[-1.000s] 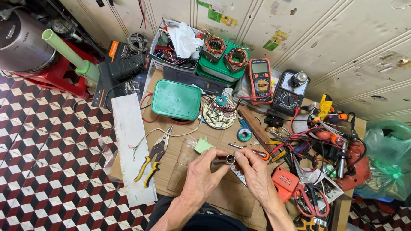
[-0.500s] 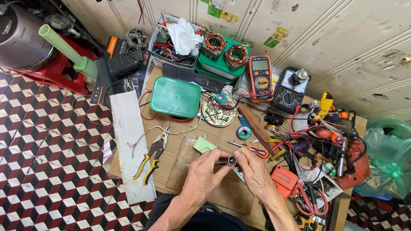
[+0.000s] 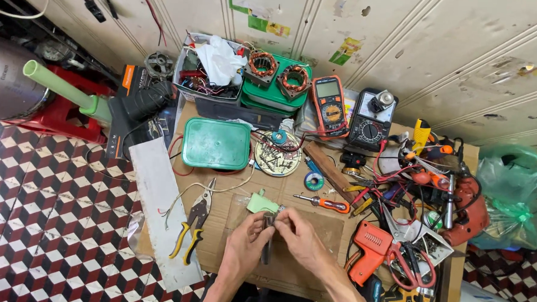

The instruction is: The recorder uses various tools to inspect and repair a mechanical component.

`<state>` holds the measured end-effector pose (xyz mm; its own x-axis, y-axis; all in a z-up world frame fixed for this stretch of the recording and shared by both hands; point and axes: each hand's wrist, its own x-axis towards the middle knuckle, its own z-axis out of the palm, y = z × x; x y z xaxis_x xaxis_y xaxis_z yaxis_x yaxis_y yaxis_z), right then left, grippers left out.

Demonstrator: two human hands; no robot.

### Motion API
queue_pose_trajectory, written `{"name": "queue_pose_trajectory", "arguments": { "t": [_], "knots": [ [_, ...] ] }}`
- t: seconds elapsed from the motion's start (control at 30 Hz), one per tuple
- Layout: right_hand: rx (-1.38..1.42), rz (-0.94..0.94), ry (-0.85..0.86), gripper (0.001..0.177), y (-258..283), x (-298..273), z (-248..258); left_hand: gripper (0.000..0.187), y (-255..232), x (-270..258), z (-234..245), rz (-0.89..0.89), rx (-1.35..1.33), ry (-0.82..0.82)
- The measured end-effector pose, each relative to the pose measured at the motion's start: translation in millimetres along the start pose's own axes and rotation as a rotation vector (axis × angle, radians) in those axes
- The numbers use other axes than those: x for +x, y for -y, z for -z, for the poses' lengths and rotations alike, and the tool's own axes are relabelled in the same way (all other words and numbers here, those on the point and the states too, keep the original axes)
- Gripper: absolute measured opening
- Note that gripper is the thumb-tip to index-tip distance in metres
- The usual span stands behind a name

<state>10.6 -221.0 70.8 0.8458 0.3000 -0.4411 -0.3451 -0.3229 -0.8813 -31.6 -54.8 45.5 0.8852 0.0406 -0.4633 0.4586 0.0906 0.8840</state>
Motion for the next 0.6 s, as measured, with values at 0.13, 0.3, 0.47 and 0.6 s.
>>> {"name": "queue_pose_trajectory", "arguments": {
  "t": [0.13, 0.3, 0.47, 0.6],
  "knots": [
    [-0.097, -0.052, 0.027, 0.012, 6, 29, -9, 0.039, 60, 27, 7, -0.015, -0.114, -0.018],
    [-0.27, 0.142, -0.091, 0.012, 3, 65, -9, 0.049, 31, 53, 15, 0.326, -0.1, -0.308],
    [-0.187, -0.093, -0.258, 0.015, -28, 125, 6, 0.044, -10, 66, 32, 0.392, -0.24, -0.265],
    [0.011, -0.158, -0.371, 0.018, -88, 166, 16, 0.061, 8, 70, 43, 0.51, -0.132, -0.213]
  ]
}}
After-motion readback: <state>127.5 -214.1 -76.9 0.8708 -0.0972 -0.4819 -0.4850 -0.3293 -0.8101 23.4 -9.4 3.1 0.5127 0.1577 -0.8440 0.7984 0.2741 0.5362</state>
